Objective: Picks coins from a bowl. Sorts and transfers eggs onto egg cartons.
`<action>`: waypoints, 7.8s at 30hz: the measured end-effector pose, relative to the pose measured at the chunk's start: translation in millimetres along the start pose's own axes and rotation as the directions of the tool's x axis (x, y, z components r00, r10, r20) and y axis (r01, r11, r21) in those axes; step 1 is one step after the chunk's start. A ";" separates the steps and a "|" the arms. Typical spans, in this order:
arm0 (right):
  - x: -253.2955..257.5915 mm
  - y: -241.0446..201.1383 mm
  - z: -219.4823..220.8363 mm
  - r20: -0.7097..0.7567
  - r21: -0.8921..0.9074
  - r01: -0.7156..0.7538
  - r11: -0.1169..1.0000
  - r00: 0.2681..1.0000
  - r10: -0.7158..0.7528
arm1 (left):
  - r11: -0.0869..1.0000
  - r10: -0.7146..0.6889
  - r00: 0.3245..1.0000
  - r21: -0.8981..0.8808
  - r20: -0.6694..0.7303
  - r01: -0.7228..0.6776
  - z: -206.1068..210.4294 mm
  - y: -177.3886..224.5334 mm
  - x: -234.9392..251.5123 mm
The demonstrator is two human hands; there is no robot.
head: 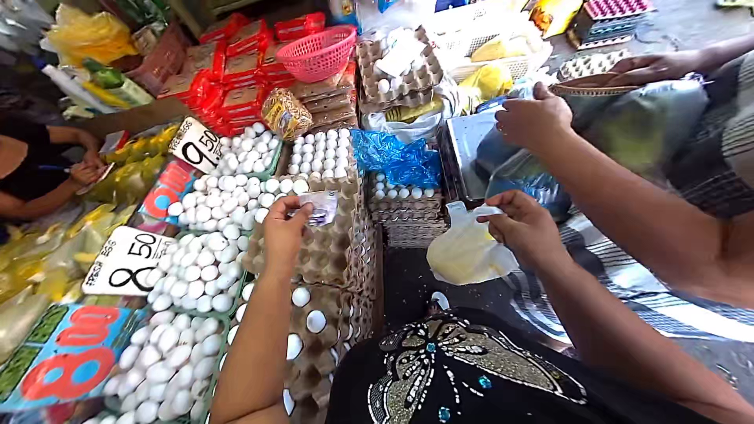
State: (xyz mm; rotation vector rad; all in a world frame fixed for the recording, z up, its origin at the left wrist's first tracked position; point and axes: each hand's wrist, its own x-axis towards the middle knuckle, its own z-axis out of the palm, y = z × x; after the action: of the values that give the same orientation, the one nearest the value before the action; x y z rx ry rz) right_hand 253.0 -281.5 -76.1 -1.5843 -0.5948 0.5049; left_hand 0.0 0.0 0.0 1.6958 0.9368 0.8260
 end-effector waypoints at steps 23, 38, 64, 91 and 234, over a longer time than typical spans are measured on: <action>99.0 -30.2 -29.2 -0.043 0.075 0.256 0.964 0.966 -0.254 | 0.990 0.142 0.986 -0.019 0.090 -0.141 106.8 50.9 435.5; 124.1 -24.2 5.0 0.051 0.056 0.162 0.985 0.985 -0.165 | 0.766 -0.468 0.877 -0.546 -0.110 0.340 113.7 -21.0 476.3; 120.9 -12.7 -13.9 0.010 -0.036 0.136 0.990 0.991 -0.136 | 0.842 -0.540 0.841 -0.015 -0.017 0.540 -62.0 -126.6 341.8; 114.6 -7.8 -3.4 0.074 -0.143 0.062 0.988 0.996 -0.052 | 0.213 -0.683 0.631 0.926 0.368 -0.310 17.4 -122.0 408.5; 51.3 -14.9 -48.7 0.340 -0.103 0.165 0.981 0.933 -0.121 | 0.962 -0.083 0.265 0.146 0.961 -0.230 287.3 104.0 182.1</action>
State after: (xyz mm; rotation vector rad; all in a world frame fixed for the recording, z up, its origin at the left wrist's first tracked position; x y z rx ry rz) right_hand 322.2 -285.1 -55.4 -1.5743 -1.0108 0.6396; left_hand 353.4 14.6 36.8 2.0106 0.0370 -0.4382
